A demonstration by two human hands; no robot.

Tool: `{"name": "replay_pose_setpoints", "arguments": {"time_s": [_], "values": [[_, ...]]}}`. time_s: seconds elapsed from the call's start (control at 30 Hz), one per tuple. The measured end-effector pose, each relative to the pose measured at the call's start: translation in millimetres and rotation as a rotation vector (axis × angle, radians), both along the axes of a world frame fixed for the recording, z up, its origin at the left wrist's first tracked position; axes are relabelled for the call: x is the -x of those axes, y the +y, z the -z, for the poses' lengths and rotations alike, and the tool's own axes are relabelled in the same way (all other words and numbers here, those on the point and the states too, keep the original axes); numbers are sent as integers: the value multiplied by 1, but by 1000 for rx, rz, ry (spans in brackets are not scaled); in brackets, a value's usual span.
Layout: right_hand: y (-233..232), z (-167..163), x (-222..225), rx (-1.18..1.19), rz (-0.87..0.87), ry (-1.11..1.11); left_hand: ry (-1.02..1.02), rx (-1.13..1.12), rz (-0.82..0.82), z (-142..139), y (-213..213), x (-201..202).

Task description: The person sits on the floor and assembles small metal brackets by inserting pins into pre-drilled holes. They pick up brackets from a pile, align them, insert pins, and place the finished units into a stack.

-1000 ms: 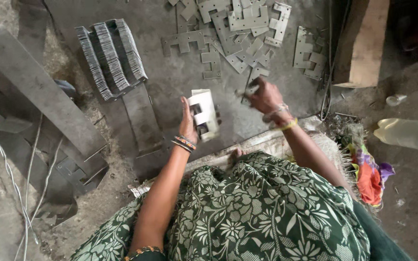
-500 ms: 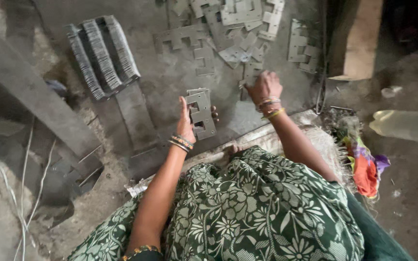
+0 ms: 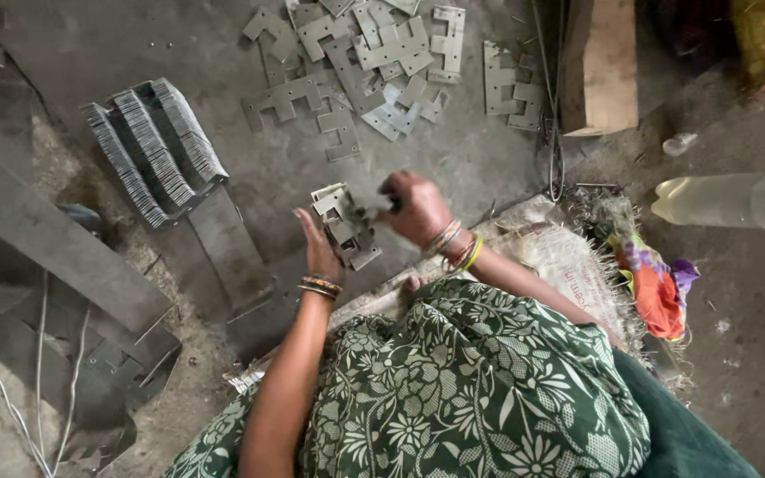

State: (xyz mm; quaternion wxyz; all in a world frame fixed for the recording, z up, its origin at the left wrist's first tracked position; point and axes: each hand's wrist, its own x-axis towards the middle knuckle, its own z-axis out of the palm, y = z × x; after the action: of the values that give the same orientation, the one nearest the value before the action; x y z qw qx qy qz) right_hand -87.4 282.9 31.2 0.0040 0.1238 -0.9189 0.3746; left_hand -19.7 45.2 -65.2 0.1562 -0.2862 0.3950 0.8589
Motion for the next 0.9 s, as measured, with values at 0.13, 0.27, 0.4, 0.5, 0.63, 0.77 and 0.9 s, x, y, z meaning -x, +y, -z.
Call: {"name": "replay_pose_setpoints", "arguments": {"time_s": [0.13, 0.27, 0.4, 0.5, 0.63, 0.77, 0.9], "values": [[29, -1, 37, -170, 76, -57, -58, -15, -32, -3, -6, 0], [89, 9, 79, -792, 363, -229, -292, 50, -8, -11, -11, -4], [104, 8, 88, -665, 323, -343, -82, 162, 94, -6, -10, -9], [101, 14, 72, -662, 250, -465, 29, 263, 130, -4, -9, -9], [99, 14, 35, -536, 86, -221, 83, -57, 144, -19, -9, -3], [109, 19, 27, -479, 422, -367, 147, -321, 175, -50, -8, 5], [119, 32, 36, -550, 496, -223, 160, -343, 140, -67, -1, 7]]}}
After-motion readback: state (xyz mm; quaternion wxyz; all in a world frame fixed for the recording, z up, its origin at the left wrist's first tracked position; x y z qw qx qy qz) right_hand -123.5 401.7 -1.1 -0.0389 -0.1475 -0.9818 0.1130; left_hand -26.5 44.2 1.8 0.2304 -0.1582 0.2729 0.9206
